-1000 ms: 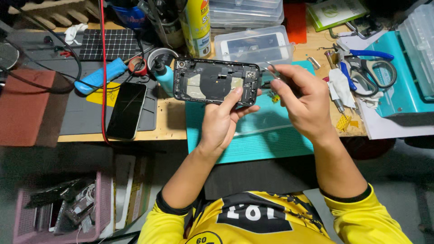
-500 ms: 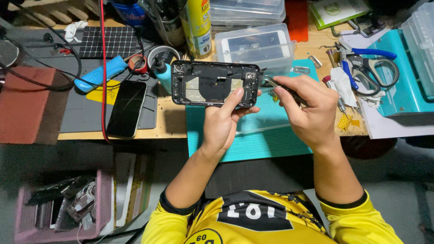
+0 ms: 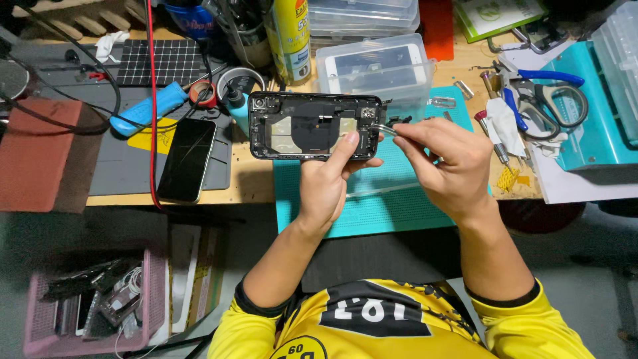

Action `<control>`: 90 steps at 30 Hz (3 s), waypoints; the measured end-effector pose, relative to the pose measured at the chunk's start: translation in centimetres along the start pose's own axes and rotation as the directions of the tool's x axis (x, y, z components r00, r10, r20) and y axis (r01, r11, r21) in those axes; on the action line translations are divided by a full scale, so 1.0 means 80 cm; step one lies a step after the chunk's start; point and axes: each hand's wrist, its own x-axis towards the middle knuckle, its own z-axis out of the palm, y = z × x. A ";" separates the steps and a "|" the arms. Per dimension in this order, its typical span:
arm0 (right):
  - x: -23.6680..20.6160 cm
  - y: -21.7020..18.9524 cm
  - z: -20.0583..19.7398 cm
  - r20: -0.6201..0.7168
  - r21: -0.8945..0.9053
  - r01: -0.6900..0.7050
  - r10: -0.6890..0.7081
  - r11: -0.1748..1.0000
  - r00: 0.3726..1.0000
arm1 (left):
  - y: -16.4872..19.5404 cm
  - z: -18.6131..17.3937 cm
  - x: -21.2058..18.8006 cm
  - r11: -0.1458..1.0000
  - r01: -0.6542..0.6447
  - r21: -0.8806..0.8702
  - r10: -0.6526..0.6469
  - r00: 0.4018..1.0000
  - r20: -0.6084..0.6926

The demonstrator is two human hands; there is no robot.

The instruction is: The person holds a disassembled smartphone frame in one hand and uses a screwdriver and tweezers to remove and reposition small internal components and screws, at one point lifting a component out and setting it on the mat before continuing to work on the phone with the screwdriver.

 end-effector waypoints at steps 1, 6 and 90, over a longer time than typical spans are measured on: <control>0.001 -0.001 0.000 0.000 -0.010 0.005 -0.005 1.000 1.000 | 0.001 0.000 0.000 1.000 -0.002 0.005 0.002 1.000 0.007; -0.004 0.003 -0.021 -0.146 -0.077 -0.033 0.022 0.997 0.989 | 0.003 0.001 -0.005 0.999 0.015 0.052 -0.014 1.000 -0.006; -0.026 0.170 -0.014 0.252 -0.550 -0.490 0.694 0.676 0.675 | -0.040 -0.035 0.013 0.997 0.061 0.045 -0.060 0.998 -0.023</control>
